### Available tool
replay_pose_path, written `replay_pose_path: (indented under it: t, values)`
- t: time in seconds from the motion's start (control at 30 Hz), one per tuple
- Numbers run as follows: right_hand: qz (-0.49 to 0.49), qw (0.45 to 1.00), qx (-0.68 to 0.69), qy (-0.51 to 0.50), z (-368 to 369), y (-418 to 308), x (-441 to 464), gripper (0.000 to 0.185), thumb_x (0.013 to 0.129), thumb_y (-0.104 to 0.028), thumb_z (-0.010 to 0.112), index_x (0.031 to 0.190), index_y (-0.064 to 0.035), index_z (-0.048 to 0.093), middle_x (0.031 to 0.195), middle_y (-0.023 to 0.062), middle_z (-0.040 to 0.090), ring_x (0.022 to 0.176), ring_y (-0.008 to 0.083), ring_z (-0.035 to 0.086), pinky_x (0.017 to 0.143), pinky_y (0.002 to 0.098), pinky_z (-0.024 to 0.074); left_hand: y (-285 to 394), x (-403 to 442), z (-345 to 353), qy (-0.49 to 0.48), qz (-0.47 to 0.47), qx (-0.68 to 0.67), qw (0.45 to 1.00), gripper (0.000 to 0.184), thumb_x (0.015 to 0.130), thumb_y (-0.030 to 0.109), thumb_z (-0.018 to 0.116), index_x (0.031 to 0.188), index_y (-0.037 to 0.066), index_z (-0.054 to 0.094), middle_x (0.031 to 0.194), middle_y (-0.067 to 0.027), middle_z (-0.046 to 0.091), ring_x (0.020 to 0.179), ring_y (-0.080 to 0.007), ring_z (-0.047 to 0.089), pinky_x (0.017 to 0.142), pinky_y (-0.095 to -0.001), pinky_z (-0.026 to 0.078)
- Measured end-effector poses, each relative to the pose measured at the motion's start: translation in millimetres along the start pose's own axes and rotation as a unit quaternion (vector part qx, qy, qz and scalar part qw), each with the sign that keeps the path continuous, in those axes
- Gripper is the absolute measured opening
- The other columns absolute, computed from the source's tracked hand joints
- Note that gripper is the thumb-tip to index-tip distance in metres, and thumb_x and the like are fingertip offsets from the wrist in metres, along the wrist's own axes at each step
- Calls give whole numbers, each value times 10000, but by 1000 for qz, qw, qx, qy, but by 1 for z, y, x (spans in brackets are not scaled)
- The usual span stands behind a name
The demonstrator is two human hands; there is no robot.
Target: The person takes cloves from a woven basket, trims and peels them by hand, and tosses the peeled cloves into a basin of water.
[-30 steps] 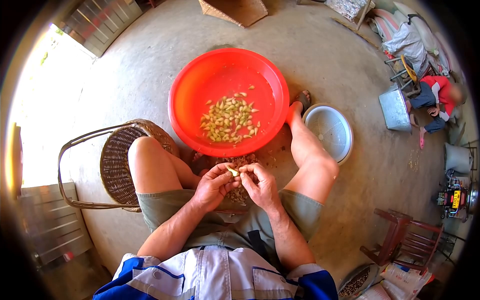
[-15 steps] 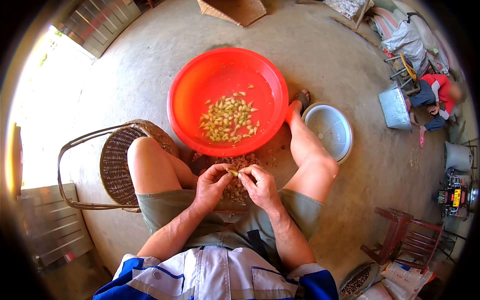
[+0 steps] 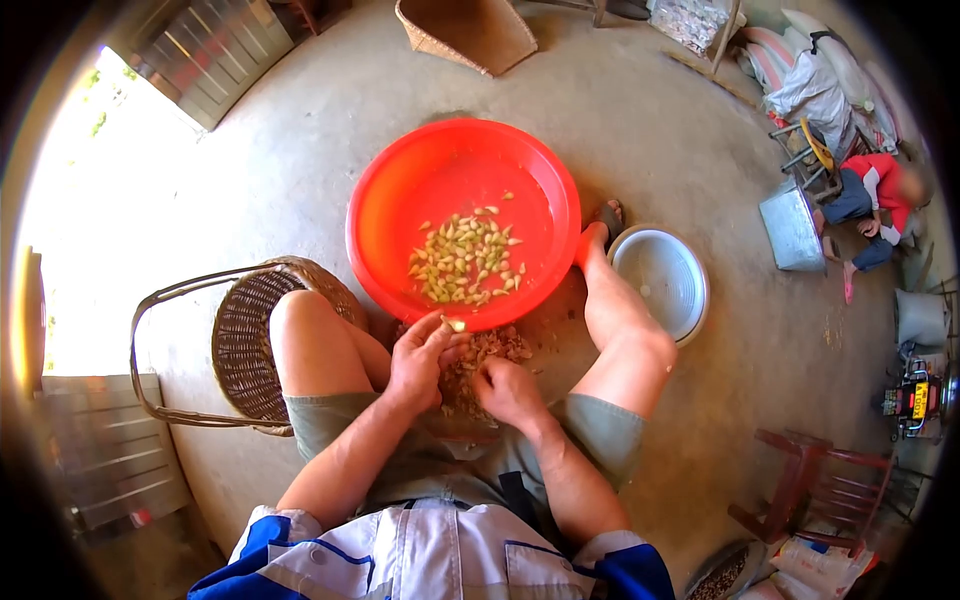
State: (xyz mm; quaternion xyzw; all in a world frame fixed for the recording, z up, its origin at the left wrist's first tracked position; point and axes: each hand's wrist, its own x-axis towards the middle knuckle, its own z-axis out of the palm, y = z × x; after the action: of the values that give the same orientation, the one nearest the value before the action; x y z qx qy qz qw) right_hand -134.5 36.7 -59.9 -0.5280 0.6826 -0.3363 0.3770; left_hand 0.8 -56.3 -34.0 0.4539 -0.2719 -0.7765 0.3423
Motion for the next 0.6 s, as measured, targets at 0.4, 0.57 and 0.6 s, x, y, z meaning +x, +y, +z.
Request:
replay_pose_path:
  t: [0.4,0.57,0.6]
  values:
    - [-37,970,-97,-218,14,12,-14,139,801,-122,535,873,-38,621,807,226,621,783,412,612,686,471,489,132,-60,-29,9,313,59,948,310,945,14,509,1254,0,495,1079,-112,610,826,-147,619,733,-276,533]
    - [26,955,-90,-281,31,0,-9,142,803,-104,535,878,-36,635,805,210,639,770,386,630,686,425,513,188,-43,-145,230,371,130,890,208,944,45,549,1146,-3,558,933,-64,633,765,-110,608,673,-242,509]
    - [-1,961,-94,-259,37,5,-8,160,796,-107,538,896,-30,638,834,221,638,801,399,623,710,438,508,187,-34,-171,267,352,135,887,197,943,48,552,1135,6,567,924,-61,635,760,-105,606,662,-239,507]
